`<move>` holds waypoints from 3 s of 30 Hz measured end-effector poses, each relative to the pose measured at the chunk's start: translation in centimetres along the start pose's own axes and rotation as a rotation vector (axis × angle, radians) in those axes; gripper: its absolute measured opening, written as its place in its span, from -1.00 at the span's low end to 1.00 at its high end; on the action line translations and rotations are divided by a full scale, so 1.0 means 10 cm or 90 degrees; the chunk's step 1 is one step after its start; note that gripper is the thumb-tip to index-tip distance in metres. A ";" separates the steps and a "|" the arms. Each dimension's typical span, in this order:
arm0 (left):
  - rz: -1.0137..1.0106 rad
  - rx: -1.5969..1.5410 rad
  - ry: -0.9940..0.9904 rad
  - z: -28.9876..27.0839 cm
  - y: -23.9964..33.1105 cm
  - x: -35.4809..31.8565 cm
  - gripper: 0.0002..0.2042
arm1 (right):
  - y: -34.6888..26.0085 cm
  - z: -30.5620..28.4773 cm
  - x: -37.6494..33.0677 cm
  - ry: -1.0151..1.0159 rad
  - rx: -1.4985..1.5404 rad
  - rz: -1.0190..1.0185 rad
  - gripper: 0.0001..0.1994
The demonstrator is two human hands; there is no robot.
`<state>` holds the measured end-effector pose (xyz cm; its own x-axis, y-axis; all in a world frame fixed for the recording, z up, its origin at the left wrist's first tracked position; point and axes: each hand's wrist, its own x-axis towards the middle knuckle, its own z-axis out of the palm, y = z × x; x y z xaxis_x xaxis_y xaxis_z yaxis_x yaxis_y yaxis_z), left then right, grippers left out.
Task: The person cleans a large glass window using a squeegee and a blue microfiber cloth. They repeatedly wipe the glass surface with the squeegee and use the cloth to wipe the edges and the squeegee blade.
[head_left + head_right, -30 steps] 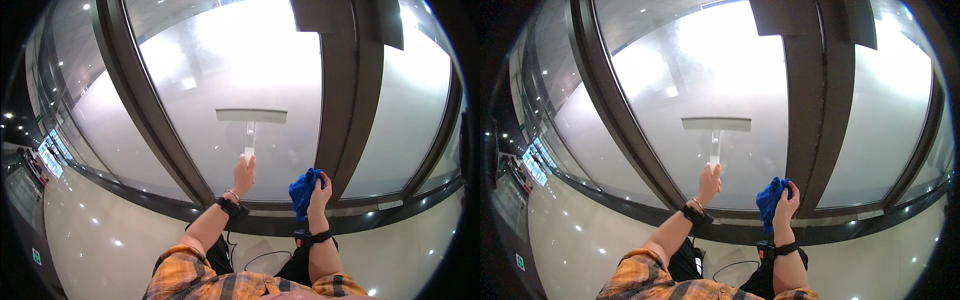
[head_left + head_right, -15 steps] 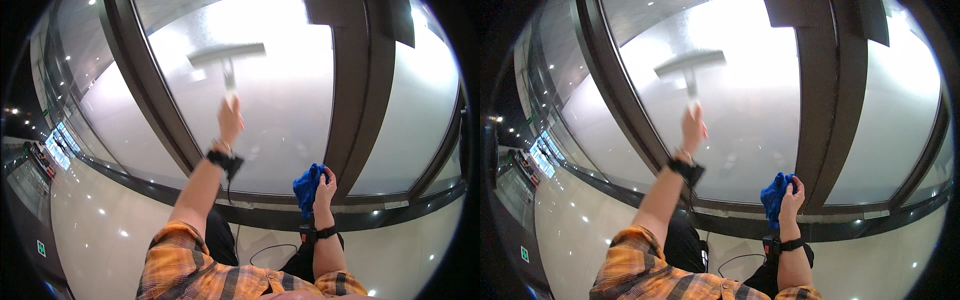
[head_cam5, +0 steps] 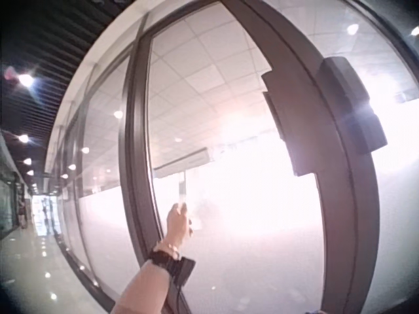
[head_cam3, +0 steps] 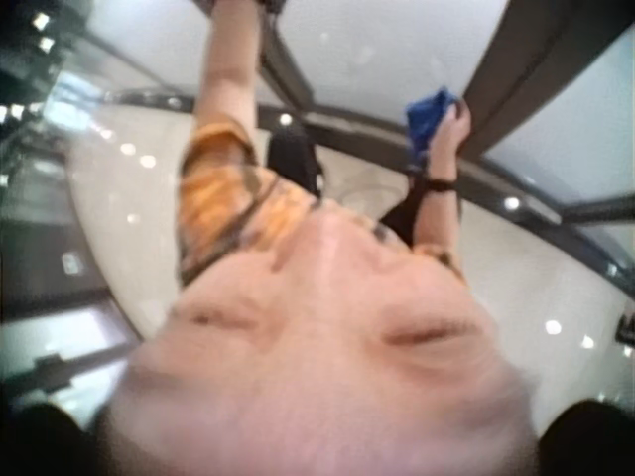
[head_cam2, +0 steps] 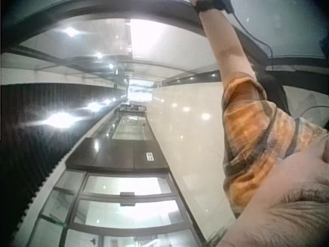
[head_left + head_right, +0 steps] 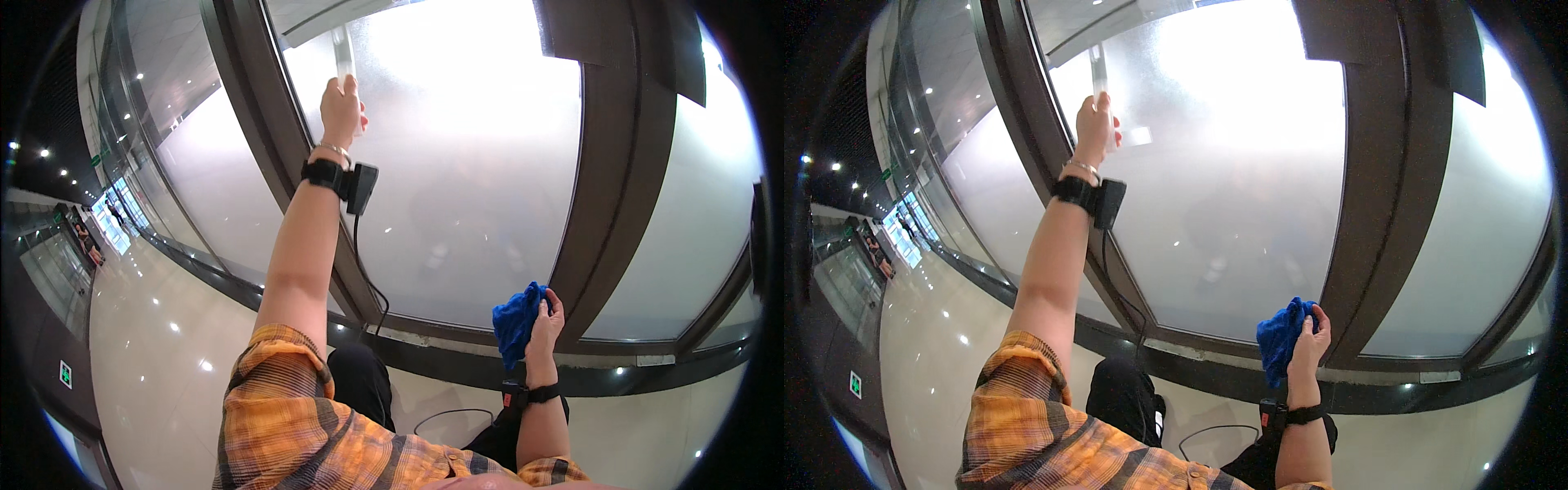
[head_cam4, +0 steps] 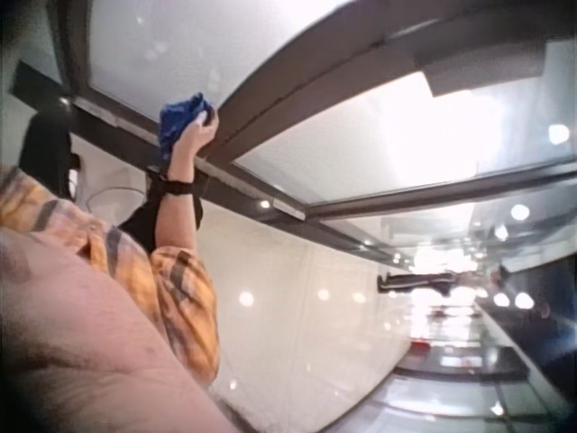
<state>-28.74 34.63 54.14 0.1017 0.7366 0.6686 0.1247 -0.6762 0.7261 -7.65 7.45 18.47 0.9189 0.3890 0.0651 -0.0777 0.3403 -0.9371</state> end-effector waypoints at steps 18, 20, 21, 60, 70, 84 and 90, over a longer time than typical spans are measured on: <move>-0.056 -0.025 0.000 -0.31 -0.74 -0.31 -0.68 | -0.07 0.01 -0.06 -0.031 0.002 0.024 -0.73; -0.050 -0.033 0.003 -0.37 -0.56 -0.21 -0.68 | -0.07 0.02 -0.06 -0.028 -0.006 0.014 -0.73; -0.056 -0.042 0.005 -0.28 -0.52 -0.25 -0.68 | -0.06 0.01 -0.04 -0.024 -0.007 0.011 -0.73; -0.046 -0.084 -0.024 0.28 -0.58 -0.76 -0.70 | -0.19 0.02 -0.12 -0.057 0.015 0.066 -0.35; -0.113 0.064 -0.110 0.77 -2.13 -2.53 -0.66 | -0.15 0.02 -0.14 -0.043 -0.019 0.049 -0.36; -0.133 -0.128 -0.024 0.34 -1.43 -1.45 -0.68 | -0.12 -0.10 -0.05 -0.020 -0.022 0.057 -0.38; -0.241 -0.079 -0.041 0.64 -2.36 -2.81 -0.72 | -0.08 -0.09 -0.06 -0.032 -0.015 0.047 -0.39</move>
<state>-28.18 29.94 17.19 0.1343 0.9302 0.3417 0.0451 -0.3502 0.9356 -7.81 6.20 18.92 0.8902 0.4554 0.0126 -0.1344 0.2888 -0.9479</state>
